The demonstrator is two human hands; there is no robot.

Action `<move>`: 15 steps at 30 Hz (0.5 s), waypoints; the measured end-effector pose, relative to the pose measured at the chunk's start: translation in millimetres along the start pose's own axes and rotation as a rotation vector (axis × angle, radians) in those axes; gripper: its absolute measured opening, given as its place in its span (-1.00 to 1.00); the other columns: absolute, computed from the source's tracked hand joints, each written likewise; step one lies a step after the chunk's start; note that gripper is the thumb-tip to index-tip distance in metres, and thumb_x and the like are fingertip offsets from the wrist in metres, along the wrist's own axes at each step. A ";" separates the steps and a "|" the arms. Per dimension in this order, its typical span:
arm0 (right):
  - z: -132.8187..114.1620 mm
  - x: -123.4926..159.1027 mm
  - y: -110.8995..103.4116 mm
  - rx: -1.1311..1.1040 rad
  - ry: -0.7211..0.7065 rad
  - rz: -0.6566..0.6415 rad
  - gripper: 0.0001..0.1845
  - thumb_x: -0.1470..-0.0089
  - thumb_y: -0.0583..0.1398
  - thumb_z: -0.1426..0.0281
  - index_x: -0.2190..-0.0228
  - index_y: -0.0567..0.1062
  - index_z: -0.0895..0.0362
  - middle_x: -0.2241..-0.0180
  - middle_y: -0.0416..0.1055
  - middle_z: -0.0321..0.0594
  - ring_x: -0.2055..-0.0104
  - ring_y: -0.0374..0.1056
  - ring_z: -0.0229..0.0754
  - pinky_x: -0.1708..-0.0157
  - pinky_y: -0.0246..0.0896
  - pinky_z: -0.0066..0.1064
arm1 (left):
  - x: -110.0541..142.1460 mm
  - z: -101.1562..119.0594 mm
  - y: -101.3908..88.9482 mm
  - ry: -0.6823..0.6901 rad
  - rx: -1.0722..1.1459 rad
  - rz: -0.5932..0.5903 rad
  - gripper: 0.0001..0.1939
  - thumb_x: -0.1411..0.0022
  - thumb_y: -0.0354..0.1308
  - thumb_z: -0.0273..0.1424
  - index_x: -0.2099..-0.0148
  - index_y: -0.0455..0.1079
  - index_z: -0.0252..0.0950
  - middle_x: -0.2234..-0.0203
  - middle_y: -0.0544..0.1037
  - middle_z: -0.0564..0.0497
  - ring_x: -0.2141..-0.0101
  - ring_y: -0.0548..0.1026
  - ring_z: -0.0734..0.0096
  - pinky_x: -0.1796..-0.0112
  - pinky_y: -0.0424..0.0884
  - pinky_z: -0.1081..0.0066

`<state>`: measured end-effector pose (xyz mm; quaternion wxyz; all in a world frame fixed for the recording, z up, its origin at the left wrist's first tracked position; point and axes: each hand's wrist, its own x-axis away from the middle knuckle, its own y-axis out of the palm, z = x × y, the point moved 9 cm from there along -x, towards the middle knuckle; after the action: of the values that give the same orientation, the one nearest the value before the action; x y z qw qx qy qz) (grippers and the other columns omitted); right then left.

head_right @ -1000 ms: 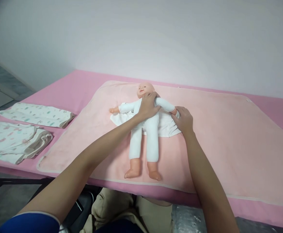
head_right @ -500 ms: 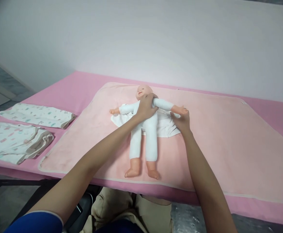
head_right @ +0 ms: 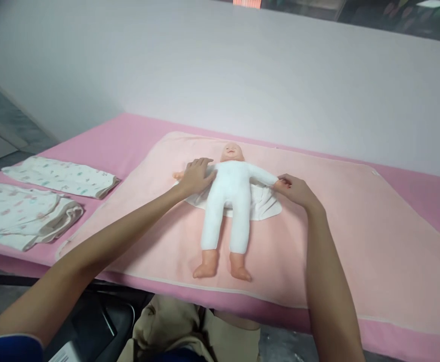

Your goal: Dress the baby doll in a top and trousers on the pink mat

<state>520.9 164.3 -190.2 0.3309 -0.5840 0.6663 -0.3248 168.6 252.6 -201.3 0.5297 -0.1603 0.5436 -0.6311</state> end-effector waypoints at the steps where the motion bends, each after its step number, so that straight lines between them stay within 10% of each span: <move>1: -1.6 -3.5 9.1 0.042 0.012 0.009 -0.43 -0.15 0.36 -0.12 0.00 0.62 0.01 0.01 0.64 -0.14 0.03 0.53 0.06 0.09 0.38 -0.20 | 1.9 -17.8 -2.7 -0.043 -0.044 -0.024 -0.51 -0.53 0.03 -0.15 -0.34 0.37 -0.27 -0.29 0.49 -0.23 -0.30 0.37 -0.10 -0.31 0.26 -0.07; 7: -25.7 -18.9 49.4 0.374 0.043 0.175 -0.37 -0.31 0.10 -0.20 0.08 0.50 0.11 0.18 0.61 0.05 0.12 0.50 0.19 0.16 0.25 -0.15 | 9.5 -56.7 -5.4 0.006 -0.184 -0.182 -0.56 -0.47 0.16 -0.09 -0.21 0.42 -0.26 -0.25 0.50 -0.24 -0.28 0.36 -0.11 -0.25 0.31 -0.02; 11: -23.2 -16.6 37.6 0.475 0.017 0.213 -0.39 -0.37 0.02 -0.19 0.15 0.48 0.09 0.17 0.61 0.10 0.11 0.48 0.22 0.05 0.18 -0.06 | 7.6 -31.6 -12.4 0.100 -0.283 -0.137 -0.62 -0.53 0.08 -0.17 -0.20 0.41 -0.29 -0.20 0.54 -0.28 -0.22 0.40 -0.11 -0.21 0.29 -0.04; 15: 29.1 -8.0 -16.8 0.362 0.080 0.237 -0.34 -0.29 0.06 -0.31 0.28 0.51 0.01 0.27 0.62 0.06 0.25 0.42 0.14 0.09 0.11 -0.03 | -7.4 22.6 -7.1 0.158 -0.240 -0.072 -0.64 -0.55 0.04 -0.18 -0.19 0.38 -0.30 -0.13 0.59 -0.28 -0.17 0.44 -0.11 -0.17 0.29 -0.03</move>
<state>555.0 169.2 -192.6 0.4393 -0.4195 0.6738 -0.4208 185.6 246.1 -184.4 0.4394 -0.1917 0.6491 -0.5906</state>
